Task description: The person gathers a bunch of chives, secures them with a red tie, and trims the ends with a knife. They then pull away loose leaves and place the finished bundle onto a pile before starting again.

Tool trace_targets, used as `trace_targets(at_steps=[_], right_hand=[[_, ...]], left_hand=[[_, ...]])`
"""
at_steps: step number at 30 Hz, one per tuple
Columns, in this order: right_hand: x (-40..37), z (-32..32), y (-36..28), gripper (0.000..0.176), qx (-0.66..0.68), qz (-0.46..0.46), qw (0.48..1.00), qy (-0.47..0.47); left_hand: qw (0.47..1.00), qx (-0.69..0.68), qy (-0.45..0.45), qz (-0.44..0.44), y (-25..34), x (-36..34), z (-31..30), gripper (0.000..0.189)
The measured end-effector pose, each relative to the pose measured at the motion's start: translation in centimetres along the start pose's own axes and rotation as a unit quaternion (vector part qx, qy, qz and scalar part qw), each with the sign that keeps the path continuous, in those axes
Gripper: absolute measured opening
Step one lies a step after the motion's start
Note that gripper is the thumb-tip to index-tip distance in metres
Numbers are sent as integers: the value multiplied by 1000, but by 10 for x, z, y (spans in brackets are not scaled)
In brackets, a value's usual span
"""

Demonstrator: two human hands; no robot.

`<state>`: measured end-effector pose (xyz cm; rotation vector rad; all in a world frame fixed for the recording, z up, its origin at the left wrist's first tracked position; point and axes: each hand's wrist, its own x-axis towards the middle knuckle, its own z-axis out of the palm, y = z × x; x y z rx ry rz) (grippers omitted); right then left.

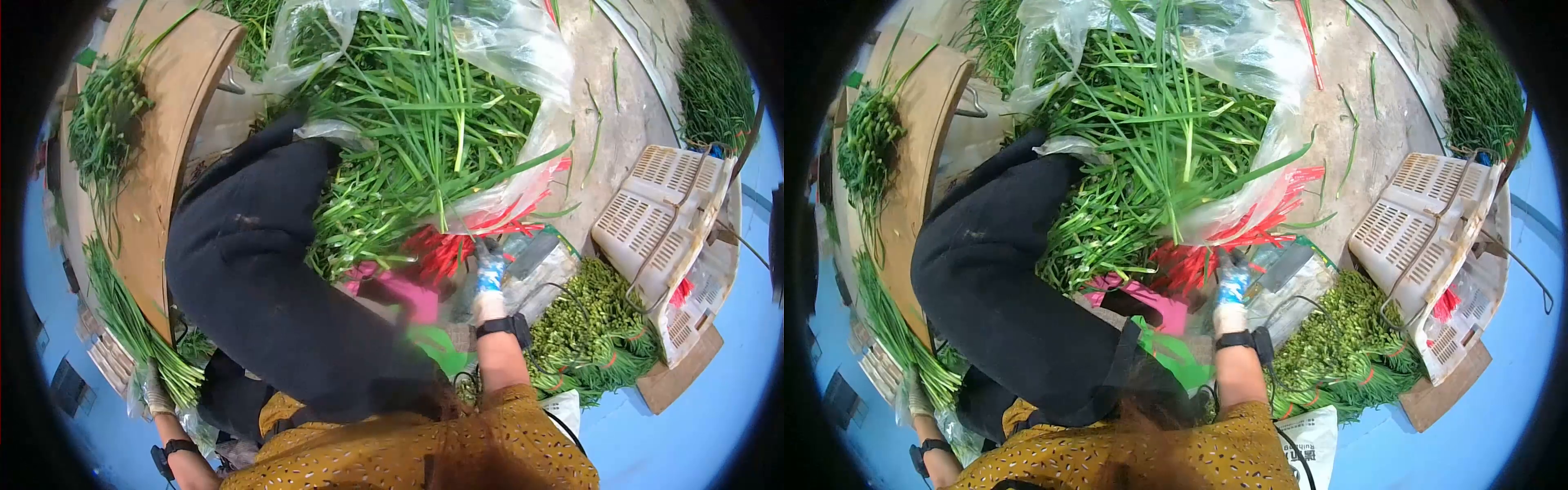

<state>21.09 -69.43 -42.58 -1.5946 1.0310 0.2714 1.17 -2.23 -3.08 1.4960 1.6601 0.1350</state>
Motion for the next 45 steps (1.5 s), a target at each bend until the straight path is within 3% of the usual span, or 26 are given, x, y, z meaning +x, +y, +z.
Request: trace_targets(at_steps=[3,6,7,8,9,10,11,13,15,17,20,22,25,26,27,28,29,30,32,34,35,36,38,40,42,45], right_hand=[[3,-52,13,26,-89,30,995,-19],[38,-75,59,27,-329,136,934,2],[64,-86,96,35,-400,125,904,-84],[65,-80,97,39,-226,228,943,-85],[63,-69,98,43,-44,323,942,-83],[58,-54,93,48,138,407,900,-79],[53,-40,87,51,236,409,880,-59],[54,-32,82,35,155,383,910,-28],[62,-28,71,22,75,345,936,3],[73,-35,52,24,133,282,949,41],[63,-52,25,26,176,181,964,79],[43,-66,-18,24,44,38,995,77],[-9,-84,-110,23,-183,-186,963,68],[-37,-81,-152,24,-226,-230,945,63],[-9,-95,-150,24,-94,-358,928,37],[-75,-70,-220,25,-313,-292,899,95],[-75,-71,-234,24,-229,-367,900,45],[-76,-70,-248,23,-146,-433,889,-19],[-123,-36,-297,21,-55,-484,872,-37],[-189,10,-349,19,22,-504,863,-28],[-222,26,-371,18,54,-505,861,-32],[-258,48,-389,17,78,-502,860,-50],[-335,91,-400,17,123,-482,854,-153],[-422,151,-378,15,241,-409,795,-378],[-471,191,-351,16,164,-292,786,-519],[-510,227,-307,13,75,-200,769,-602]], left_hand=[[1000,11,2,23,-8,7,-9,65],[999,12,22,28,-18,20,-25,65],[999,11,23,20,-22,28,-33,63],[1000,-26,8,-9,-21,23,-30,63],[997,-63,-7,-38,-11,4,-14,63],[993,-99,-20,-67,-7,-7,-8,62],[992,-98,-48,-57,-14,1,-18,63],[992,-102,-50,-56,-21,11,-35,64],[994,-89,-23,-57,-20,13,-44,65],[997,-64,-1,-35,-13,4,-34,68],[987,-133,-57,-65,-14,-5,-32,72],[983,-168,-26,-72,-32,4,-57,67],[997,-71,14,39,-38,-28,-60,70],[990,3,142,22,5,-76,-17,78],[975,-30,211,64,-16,-59,-34,84],[968,-51,211,123,-6,-70,-32,81],[937,-137,256,194,-3,-88,-26,72],[907,-83,313,269,-21,-78,-38,58],[879,-85,322,342,-2,-134,-11,43],[934,-110,207,269,21,-195,21,29],[938,-95,160,291,30,-222,38,18],[955,-112,-4,275,21,-218,48,17],[924,-169,-205,276,8,-216,80,28],[850,-350,-365,145,21,-226,84,43],[837,-323,-384,218,3,-212,89,55],[787,-491,-318,195,-8,-212,77,61]])
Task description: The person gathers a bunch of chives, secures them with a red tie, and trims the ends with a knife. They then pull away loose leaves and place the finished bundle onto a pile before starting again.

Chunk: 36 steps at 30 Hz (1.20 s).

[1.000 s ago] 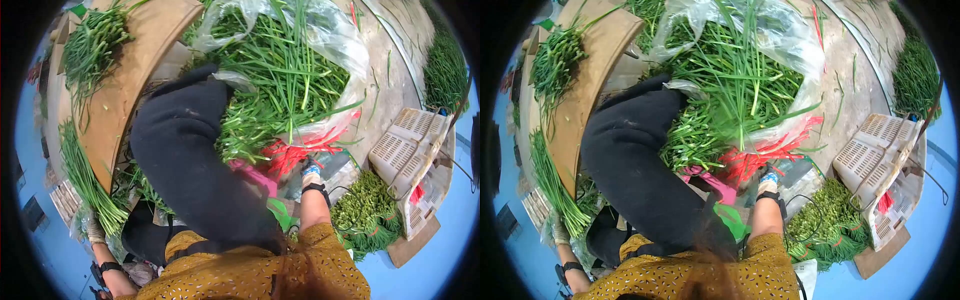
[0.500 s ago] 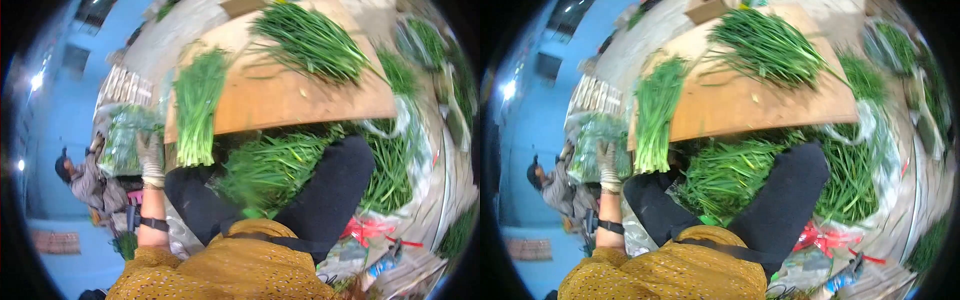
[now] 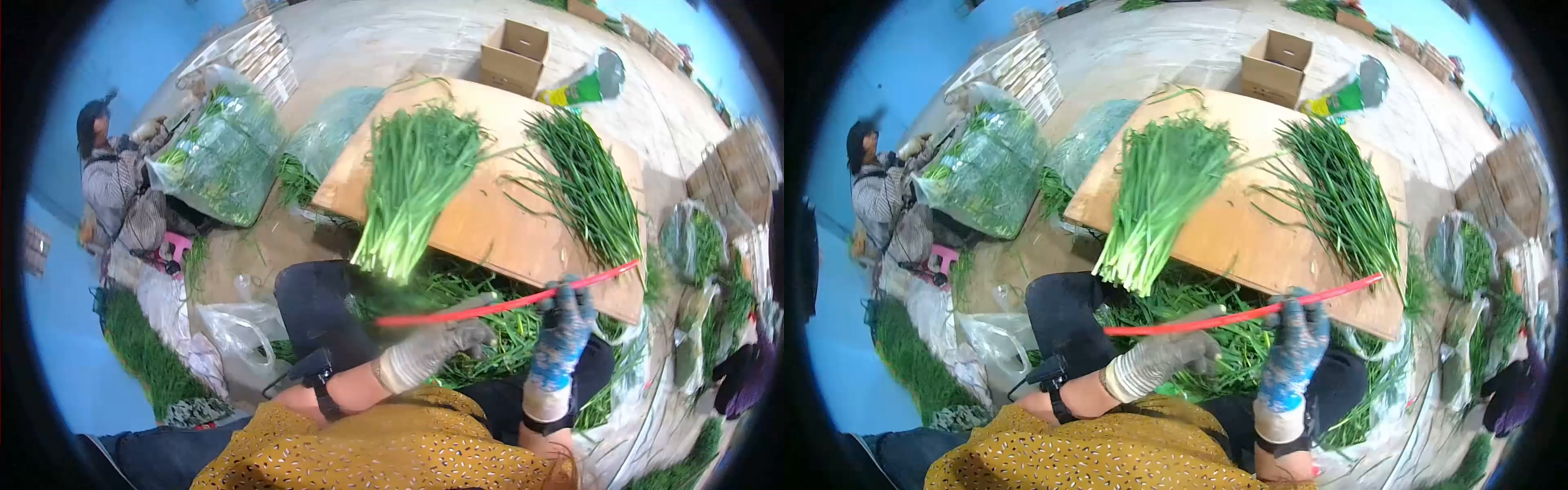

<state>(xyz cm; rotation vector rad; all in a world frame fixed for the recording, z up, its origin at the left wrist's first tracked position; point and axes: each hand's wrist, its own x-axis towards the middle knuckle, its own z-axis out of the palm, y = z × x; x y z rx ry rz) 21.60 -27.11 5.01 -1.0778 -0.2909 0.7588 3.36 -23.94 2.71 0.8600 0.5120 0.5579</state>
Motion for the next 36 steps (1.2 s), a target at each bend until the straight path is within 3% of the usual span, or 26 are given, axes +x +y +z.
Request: trace_targets(at_steps=[3,7,8,11,12,15,17,21,25,27,28,29,30,32,33,34,35,36], right_hand=[[2,18,44,11,-8,49,998,-32],[4,29,86,9,-72,105,990,-54],[2,30,93,10,-89,112,987,-70],[0,22,121,10,-115,147,977,-100],[0,17,136,11,-132,156,974,-101],[3,-10,197,11,-224,197,948,-113],[7,-26,245,14,-248,226,937,-99],[33,-21,284,15,-449,102,881,-106],[35,26,266,11,-328,42,939,-100],[45,31,265,12,-311,28,945,-97],[50,33,262,12,-305,24,948,-91],[54,37,260,12,-299,20,950,-84],[58,46,253,11,-335,-23,938,-91],[64,71,233,11,-405,-100,903,-106],[66,78,230,12,-438,-137,881,-115],[74,76,236,15,-513,-82,846,-124],[79,79,259,17,-359,-117,918,-121],[81,84,262,17,-338,-91,929,-121]], left_hand=[[992,-64,103,43,5,-10,-35,64],[966,-75,229,89,8,-31,-70,45],[954,-135,251,93,6,-34,-80,38],[934,-137,330,22,-3,-49,-116,36],[945,-26,326,27,-11,-54,-130,30],[886,-226,386,-121,-13,-50,-163,24],[894,-222,354,-163,-24,-33,-197,24],[936,-51,304,-168,-58,16,-285,25],[934,171,301,-91,-70,47,-368,26],[903,286,316,-58,-68,62,-400,27],[872,249,386,-167,-35,69,-387,28],[862,334,344,-166,-21,76,-384,27],[843,416,299,-165,-12,81,-384,27],[807,479,297,-174,10,85,-372,26],[796,463,344,-183,23,91,-356,25],[768,508,347,-179,27,93,-346,25],[736,552,352,-176,30,96,-335,26],[678,647,311,-157,30,97,-330,27]])
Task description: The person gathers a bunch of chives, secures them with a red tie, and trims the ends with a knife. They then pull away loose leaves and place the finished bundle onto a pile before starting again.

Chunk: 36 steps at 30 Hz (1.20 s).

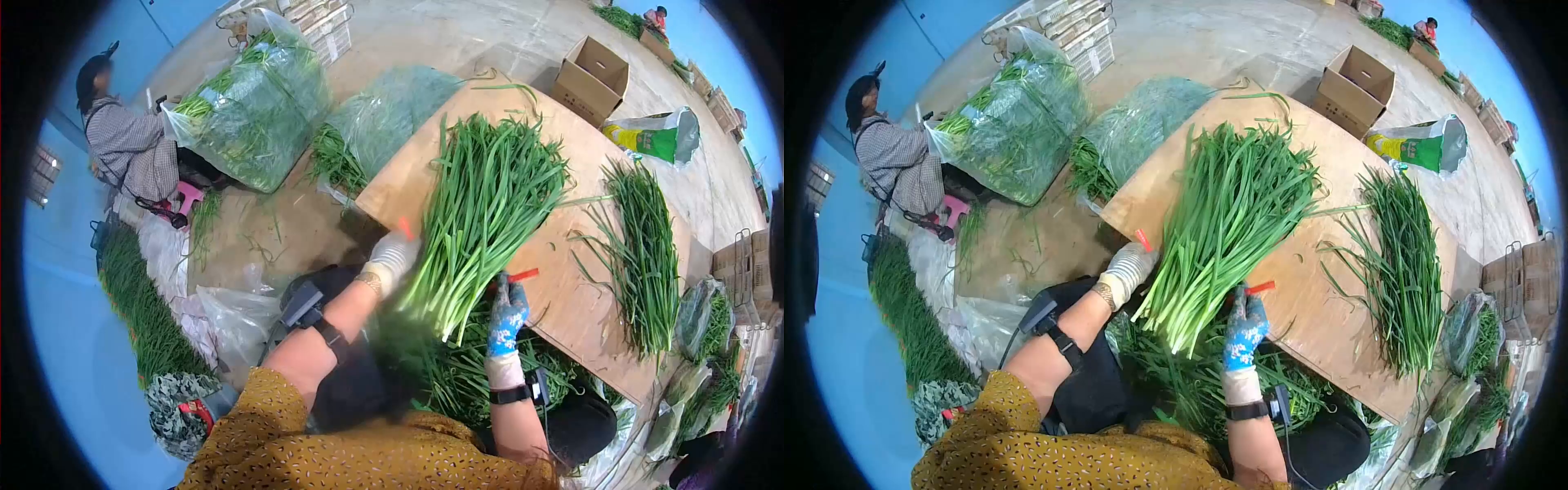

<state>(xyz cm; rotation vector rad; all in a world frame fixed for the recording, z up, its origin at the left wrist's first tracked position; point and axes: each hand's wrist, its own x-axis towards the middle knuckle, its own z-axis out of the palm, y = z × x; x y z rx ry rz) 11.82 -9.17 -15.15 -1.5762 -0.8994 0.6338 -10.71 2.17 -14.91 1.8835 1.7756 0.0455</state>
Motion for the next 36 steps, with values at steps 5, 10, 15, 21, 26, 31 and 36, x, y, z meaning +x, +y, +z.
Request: trace_targets(at_steps=[5,10,15,21,26,31,36], right_hand=[[-6,9,-19,18,44,50,998,-23],[-30,-26,-17,18,35,56,997,-30],[-22,-50,-18,18,4,78,994,-77],[-6,-55,-6,18,-1,106,994,17],[-18,-65,-28,12,179,162,969,54],[-14,-53,-73,13,132,-15,984,-118],[1,-24,-123,16,-25,-146,951,-272]], left_hand=[[995,-71,44,-60,69,-60,-24,35],[985,75,55,144,40,-95,35,24],[999,9,3,42,9,-89,54,24],[978,-179,55,-90,26,-90,25,22],[982,-104,149,55,41,-109,20,17],[989,-73,122,27,71,-121,-3,29],[981,-52,164,85,91,-128,-21,23]])
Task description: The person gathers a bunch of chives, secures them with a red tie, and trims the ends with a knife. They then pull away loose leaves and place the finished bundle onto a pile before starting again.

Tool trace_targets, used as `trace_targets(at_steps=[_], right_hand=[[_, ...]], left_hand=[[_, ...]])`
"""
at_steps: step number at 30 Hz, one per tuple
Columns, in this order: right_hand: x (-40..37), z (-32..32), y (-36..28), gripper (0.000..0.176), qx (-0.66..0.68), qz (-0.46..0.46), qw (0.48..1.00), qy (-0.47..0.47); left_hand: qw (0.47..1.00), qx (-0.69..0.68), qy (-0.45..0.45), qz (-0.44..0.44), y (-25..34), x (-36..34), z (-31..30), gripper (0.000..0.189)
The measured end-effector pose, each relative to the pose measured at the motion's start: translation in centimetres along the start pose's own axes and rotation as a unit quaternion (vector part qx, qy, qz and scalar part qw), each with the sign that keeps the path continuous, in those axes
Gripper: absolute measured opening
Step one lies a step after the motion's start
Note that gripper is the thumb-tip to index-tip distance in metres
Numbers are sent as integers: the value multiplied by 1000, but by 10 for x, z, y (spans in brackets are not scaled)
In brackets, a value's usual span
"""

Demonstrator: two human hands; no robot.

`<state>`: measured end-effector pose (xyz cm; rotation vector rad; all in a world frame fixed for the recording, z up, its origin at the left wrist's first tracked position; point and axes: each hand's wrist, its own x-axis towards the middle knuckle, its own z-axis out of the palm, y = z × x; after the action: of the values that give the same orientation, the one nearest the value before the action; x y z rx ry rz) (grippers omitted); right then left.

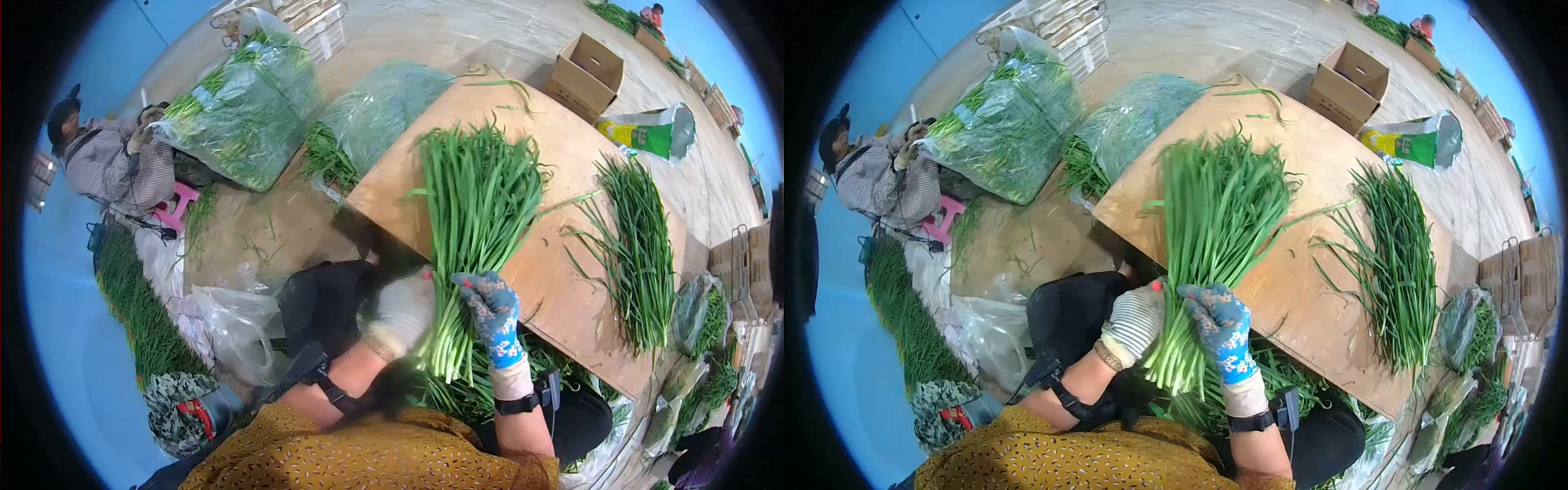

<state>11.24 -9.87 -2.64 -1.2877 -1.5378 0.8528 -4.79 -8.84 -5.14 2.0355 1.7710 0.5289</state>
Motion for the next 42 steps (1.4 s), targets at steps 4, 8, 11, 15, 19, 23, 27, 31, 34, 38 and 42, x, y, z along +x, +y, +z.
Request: trace_targets(at_steps=[4,8,11,15,19,23,27,31,34,38,42], right_hand=[[18,19,-2,15,-19,-11,999,-25],[16,35,10,17,-23,13,1000,8],[12,41,15,20,-49,0,999,0],[15,36,11,28,-97,9,994,-58],[20,29,15,32,-117,-12,988,-102],[16,38,25,22,-77,6,996,-42],[5,50,14,11,-110,13,993,39],[0,41,24,9,-7,34,996,78],[-1,36,28,10,26,95,994,46],[-8,31,30,8,8,94,995,41],[-22,38,25,5,111,129,976,135]], left_hand=[[1000,18,-8,-1,3,4,1,22],[999,42,1,1,-6,5,12,20],[999,33,16,-17,-8,4,17,18],[995,91,-48,-19,0,6,6,17],[993,115,5,1,6,5,8,16],[995,97,18,26,-1,5,16,16],[999,-2,-50,11,-13,-1,9,23],[939,-310,-123,-78,-32,-3,16,67],[889,-346,-262,-147,-9,-3,1,122],[902,-275,-287,-167,1,3,0,129],[932,-138,-290,-168,24,-2,-11,119]])
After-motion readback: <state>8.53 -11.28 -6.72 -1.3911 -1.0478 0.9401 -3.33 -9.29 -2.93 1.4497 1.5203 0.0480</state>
